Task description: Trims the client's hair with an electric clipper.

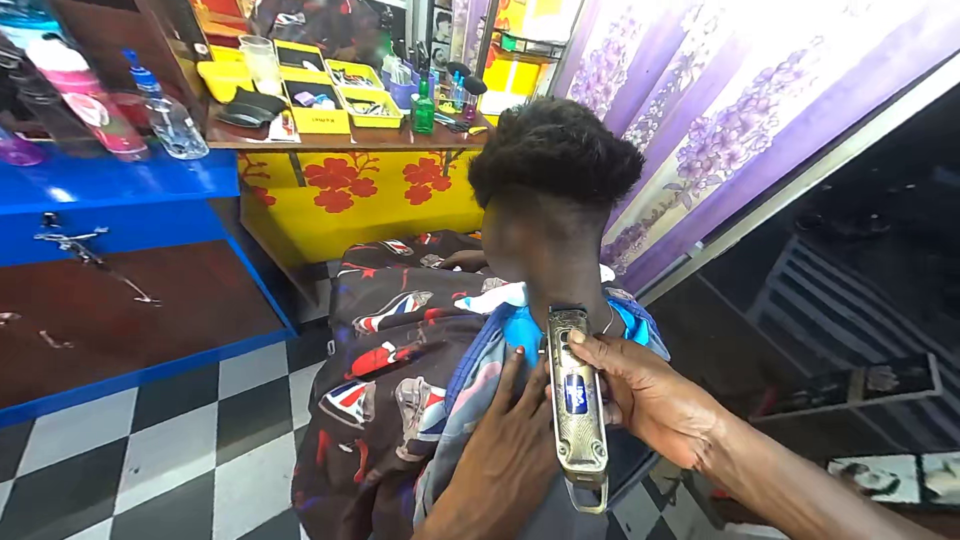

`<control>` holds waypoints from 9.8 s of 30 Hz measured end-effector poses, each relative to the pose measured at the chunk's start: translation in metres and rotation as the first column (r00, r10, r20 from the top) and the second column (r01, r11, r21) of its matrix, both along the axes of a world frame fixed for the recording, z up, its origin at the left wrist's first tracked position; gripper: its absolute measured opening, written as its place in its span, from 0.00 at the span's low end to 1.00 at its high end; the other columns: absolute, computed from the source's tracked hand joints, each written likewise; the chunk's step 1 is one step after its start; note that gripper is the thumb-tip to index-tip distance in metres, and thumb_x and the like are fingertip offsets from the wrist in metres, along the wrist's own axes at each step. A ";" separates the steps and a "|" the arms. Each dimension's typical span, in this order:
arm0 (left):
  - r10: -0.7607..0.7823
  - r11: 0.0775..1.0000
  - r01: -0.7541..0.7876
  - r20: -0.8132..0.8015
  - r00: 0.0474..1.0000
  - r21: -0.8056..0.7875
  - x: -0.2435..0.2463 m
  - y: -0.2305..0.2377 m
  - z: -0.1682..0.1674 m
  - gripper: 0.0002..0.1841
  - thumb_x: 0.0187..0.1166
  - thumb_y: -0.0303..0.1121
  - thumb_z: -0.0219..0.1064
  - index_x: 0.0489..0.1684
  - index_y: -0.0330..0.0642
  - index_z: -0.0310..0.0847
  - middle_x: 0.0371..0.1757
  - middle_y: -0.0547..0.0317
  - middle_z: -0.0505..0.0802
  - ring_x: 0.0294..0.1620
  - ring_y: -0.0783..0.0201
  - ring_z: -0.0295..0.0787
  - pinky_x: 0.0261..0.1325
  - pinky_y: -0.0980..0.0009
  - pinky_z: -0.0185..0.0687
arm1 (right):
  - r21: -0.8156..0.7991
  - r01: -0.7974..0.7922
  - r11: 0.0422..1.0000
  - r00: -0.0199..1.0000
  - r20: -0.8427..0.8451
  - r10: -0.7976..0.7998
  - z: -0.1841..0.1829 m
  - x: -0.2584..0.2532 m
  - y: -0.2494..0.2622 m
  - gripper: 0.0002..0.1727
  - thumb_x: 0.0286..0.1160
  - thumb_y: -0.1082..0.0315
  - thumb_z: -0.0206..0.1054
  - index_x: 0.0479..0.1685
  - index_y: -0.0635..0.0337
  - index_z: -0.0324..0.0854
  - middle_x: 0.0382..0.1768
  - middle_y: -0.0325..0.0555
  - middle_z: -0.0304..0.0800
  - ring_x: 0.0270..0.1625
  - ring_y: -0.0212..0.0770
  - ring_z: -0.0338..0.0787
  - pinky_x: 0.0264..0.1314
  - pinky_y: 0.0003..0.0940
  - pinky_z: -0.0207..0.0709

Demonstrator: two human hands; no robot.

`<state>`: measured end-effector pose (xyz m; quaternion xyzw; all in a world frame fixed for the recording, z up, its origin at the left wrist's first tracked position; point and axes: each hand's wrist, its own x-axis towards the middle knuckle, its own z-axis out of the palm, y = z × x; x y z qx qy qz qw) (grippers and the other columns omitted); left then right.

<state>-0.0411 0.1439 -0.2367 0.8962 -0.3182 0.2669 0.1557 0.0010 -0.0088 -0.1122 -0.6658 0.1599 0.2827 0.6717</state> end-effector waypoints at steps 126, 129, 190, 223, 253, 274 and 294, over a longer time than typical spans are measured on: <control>-0.048 0.996 0.046 -0.018 0.999 -0.080 0.009 0.001 -0.009 0.13 0.85 0.31 0.56 0.46 0.50 0.90 0.86 0.49 0.75 0.87 0.45 0.68 0.85 0.40 0.59 | 0.089 -0.179 0.980 0.878 0.464 0.118 0.070 0.016 -0.090 0.32 0.47 0.44 0.85 0.56 0.45 0.87 0.35 0.44 0.92 0.28 0.40 0.94 0.26 0.34 0.90; -0.061 0.996 0.057 -0.050 0.997 -0.070 0.009 -0.002 0.008 0.13 0.89 0.34 0.54 0.48 0.50 0.89 0.85 0.48 0.76 0.88 0.45 0.67 0.87 0.39 0.56 | -0.024 -0.348 0.937 0.885 0.320 0.337 0.035 0.022 -0.111 0.27 0.66 0.45 0.80 0.63 0.45 0.87 0.52 0.47 0.95 0.47 0.46 0.97 0.47 0.44 0.95; 0.380 0.909 -0.334 -0.167 0.910 0.248 0.015 -0.098 0.031 0.19 0.91 0.43 0.55 0.39 0.45 0.91 0.84 0.48 0.78 0.90 0.50 0.65 0.92 0.52 0.52 | 0.355 -0.821 0.447 0.510 0.104 0.854 -0.031 0.187 -0.147 0.15 0.86 0.50 0.59 0.49 0.50 0.82 0.37 0.44 0.95 0.29 0.36 0.95 0.30 0.28 0.90; 0.446 0.882 -0.412 -0.121 0.887 0.228 0.029 -0.119 0.029 0.15 0.90 0.40 0.57 0.41 0.49 0.91 0.82 0.45 0.80 0.88 0.47 0.67 0.92 0.53 0.56 | 0.672 -0.624 0.399 0.580 0.056 0.813 -0.047 0.190 -0.154 0.26 0.89 0.43 0.50 0.61 0.55 0.80 0.45 0.49 0.92 0.40 0.40 0.96 0.42 0.32 0.92; 0.432 0.893 -0.416 -0.062 0.900 0.174 0.027 -0.116 0.018 0.16 0.91 0.40 0.53 0.43 0.51 0.90 0.82 0.52 0.81 0.88 0.51 0.68 0.91 0.55 0.56 | 0.137 -0.751 0.646 0.654 0.285 0.700 -0.027 0.141 -0.147 0.19 0.66 0.62 0.75 0.54 0.52 0.76 0.31 0.40 0.89 0.23 0.36 0.89 0.29 0.30 0.89; 0.432 0.889 -0.423 -0.017 0.901 0.172 0.025 -0.115 0.015 0.17 0.91 0.43 0.53 0.43 0.54 0.91 0.74 0.54 0.87 0.84 0.52 0.74 0.90 0.55 0.58 | 0.358 -0.817 0.452 0.539 0.195 0.819 -0.019 0.160 -0.138 0.17 0.81 0.54 0.65 0.59 0.54 0.78 0.45 0.50 0.94 0.43 0.46 0.97 0.47 0.39 0.93; 0.432 0.889 -0.423 -0.017 0.902 0.174 0.025 -0.114 0.015 0.17 0.91 0.43 0.53 0.42 0.53 0.91 0.74 0.55 0.88 0.83 0.53 0.75 0.90 0.54 0.59 | 0.428 -0.807 0.407 0.534 0.238 0.811 -0.025 0.166 -0.132 0.13 0.83 0.55 0.61 0.53 0.54 0.79 0.41 0.49 0.95 0.38 0.43 0.97 0.44 0.35 0.93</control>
